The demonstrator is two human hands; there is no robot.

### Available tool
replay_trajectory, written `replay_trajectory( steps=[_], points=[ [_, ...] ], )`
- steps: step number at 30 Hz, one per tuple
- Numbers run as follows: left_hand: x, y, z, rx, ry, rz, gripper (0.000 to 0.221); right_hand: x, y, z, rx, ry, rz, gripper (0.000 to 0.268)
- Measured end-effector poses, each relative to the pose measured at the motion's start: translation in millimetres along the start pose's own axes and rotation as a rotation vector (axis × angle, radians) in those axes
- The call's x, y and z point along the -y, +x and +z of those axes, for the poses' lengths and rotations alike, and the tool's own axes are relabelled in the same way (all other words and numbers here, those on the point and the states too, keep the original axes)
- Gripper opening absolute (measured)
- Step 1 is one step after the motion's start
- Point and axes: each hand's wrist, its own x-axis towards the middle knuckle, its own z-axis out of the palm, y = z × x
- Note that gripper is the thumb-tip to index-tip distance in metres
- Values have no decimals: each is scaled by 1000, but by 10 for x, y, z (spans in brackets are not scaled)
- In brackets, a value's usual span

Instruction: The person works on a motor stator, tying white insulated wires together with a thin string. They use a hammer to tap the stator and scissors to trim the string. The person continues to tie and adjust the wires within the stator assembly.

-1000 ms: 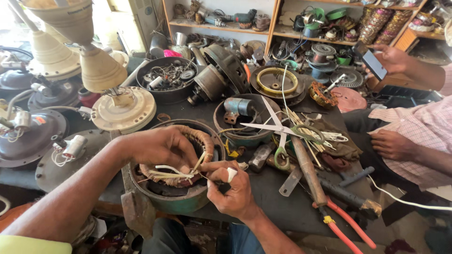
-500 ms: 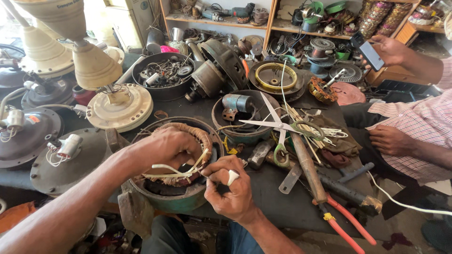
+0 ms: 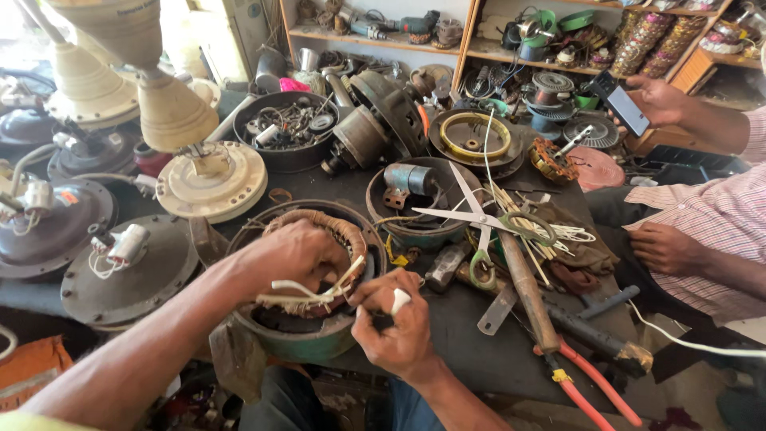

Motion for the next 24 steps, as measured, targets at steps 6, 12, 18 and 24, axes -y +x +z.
replay_trajectory(
  steps=[6, 12, 18, 24],
  points=[
    [4, -17, -60, -126, -49, 152, 28, -36, -18, 16, -12, 0, -21, 18],
    [88, 11, -10, -21, -196, 82, 19, -22, 36, -23, 18, -77, -84, 17],
    [161, -92, 36, -90, -252, 114, 18, 119, 21, -111, 73, -270, -195, 15],
    [188, -155, 71, -102, -559, -6, 25, 210, 101, -174, 189, -385, -260, 16]
  ],
)
